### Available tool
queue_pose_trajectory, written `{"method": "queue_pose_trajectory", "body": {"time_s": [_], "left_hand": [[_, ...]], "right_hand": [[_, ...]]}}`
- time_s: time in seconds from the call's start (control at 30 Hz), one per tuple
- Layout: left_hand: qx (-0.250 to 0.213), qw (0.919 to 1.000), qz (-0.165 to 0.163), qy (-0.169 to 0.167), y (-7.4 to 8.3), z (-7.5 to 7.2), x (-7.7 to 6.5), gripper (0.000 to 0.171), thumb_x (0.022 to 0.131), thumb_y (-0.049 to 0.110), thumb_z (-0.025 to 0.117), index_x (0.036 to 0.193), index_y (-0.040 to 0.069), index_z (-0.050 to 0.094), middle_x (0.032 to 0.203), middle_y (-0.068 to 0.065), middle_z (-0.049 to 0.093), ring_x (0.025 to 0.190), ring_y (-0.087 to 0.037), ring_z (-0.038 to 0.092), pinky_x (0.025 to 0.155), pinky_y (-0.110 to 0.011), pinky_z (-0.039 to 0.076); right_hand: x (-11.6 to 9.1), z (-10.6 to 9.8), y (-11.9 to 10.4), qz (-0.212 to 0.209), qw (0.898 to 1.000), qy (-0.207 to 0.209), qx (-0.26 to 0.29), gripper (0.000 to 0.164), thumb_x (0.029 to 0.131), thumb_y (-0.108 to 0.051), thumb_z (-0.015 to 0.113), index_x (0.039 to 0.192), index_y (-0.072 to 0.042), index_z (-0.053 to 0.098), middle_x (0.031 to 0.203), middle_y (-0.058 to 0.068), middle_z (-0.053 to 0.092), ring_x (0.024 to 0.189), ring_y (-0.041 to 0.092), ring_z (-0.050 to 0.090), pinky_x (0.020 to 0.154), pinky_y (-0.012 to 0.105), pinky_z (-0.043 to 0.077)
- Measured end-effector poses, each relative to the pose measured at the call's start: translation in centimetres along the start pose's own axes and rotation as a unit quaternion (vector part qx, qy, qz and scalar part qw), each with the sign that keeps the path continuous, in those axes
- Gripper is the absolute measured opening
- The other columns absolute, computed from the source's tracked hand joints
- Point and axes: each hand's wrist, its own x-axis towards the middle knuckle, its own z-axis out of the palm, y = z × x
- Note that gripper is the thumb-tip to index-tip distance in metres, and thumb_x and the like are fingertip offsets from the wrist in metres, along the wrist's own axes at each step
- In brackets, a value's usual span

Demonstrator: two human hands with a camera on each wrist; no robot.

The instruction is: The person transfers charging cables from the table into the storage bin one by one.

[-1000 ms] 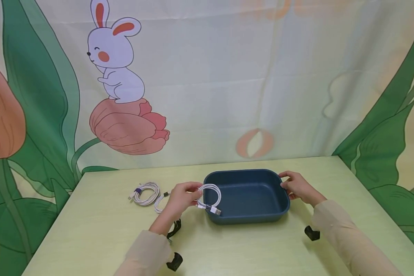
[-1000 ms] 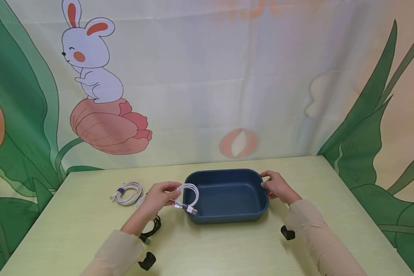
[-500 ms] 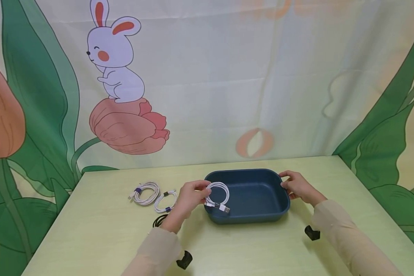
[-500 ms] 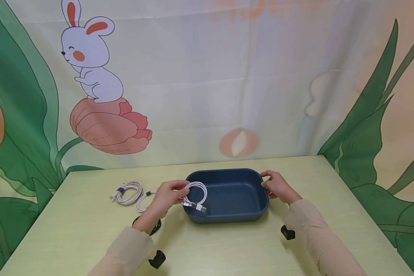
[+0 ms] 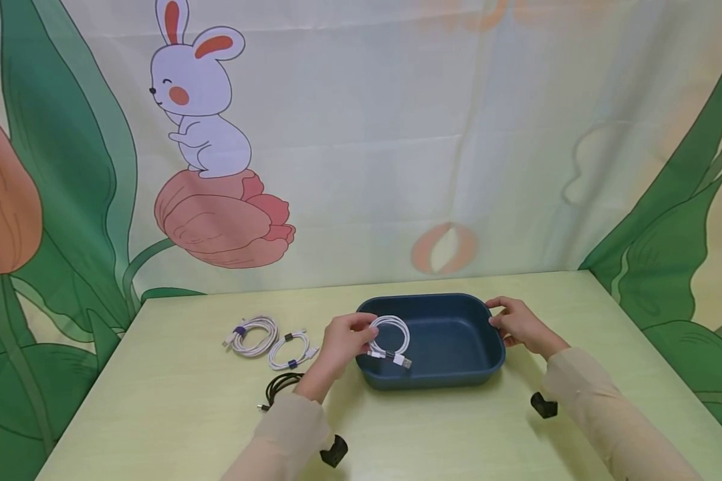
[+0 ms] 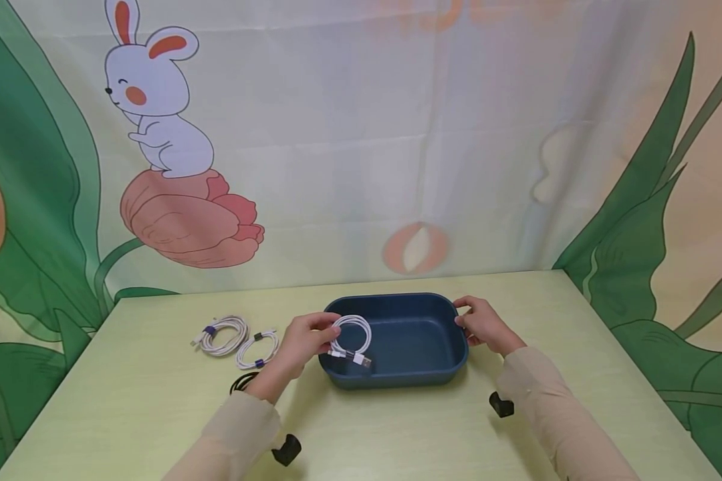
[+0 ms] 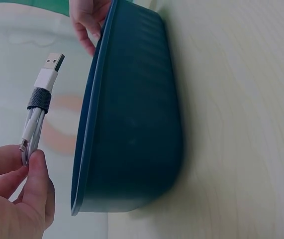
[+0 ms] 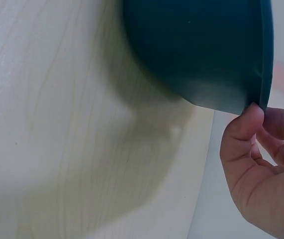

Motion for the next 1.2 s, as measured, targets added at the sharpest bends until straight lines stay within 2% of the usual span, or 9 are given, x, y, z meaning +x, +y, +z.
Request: {"method": "queue_pose_trajectory", "body": {"time_s": [0.27, 0.53, 0.87, 1.2], "left_hand": [[-0.016, 0.9999, 0.007, 0.001, 0.4, 0.8, 0.3, 0.024, 0.081, 0.005, 0.060, 0.105, 0.001, 0.063, 0.081, -0.008, 0.057, 0.057, -0.009, 0.053, 0.059, -0.025, 0.053], [0.000, 1.0000, 0.006, -0.001, 0.1, 1.7, 0.6, 0.024, 0.082, 0.007, 0.060, 0.105, 0.002, 0.063, 0.085, -0.011, 0.060, 0.056, -0.009, 0.054, 0.059, -0.024, 0.053], [-0.036, 0.9992, -0.011, 0.010, -0.1, 2.8, 0.9, 0.023, 0.081, 0.006, 0.061, 0.104, 0.003, 0.064, 0.083, -0.009, 0.057, 0.058, -0.009, 0.053, 0.059, -0.025, 0.053], [-0.066, 0.9974, -0.016, 0.024, -0.6, 4.3, 1.4, 0.022, 0.080, 0.005, 0.061, 0.102, 0.002, 0.064, 0.079, -0.006, 0.056, 0.056, -0.009, 0.051, 0.054, -0.021, 0.051]], "right_hand": [[0.0, -0.2, 0.0, 0.001, 1.000, -0.004, 0.003, 0.042, 0.090, -0.006, 0.041, 0.130, 0.001, 0.031, 0.075, 0.006, 0.052, 0.054, 0.014, 0.047, 0.050, 0.026, 0.044], [0.1, -0.2, 0.2, 0.000, 1.000, 0.000, 0.004, 0.041, 0.090, -0.005, 0.042, 0.129, 0.001, 0.032, 0.076, 0.006, 0.052, 0.053, 0.013, 0.048, 0.049, 0.025, 0.044], [0.0, -0.1, 0.1, -0.003, 1.000, 0.004, 0.002, 0.041, 0.090, -0.005, 0.042, 0.129, 0.001, 0.033, 0.075, 0.006, 0.051, 0.054, 0.013, 0.047, 0.049, 0.024, 0.043], [-0.1, 0.1, 0.0, 0.002, 1.000, 0.004, 0.006, 0.041, 0.090, -0.005, 0.042, 0.129, 0.001, 0.033, 0.078, 0.008, 0.053, 0.054, 0.014, 0.048, 0.049, 0.025, 0.044]]}}
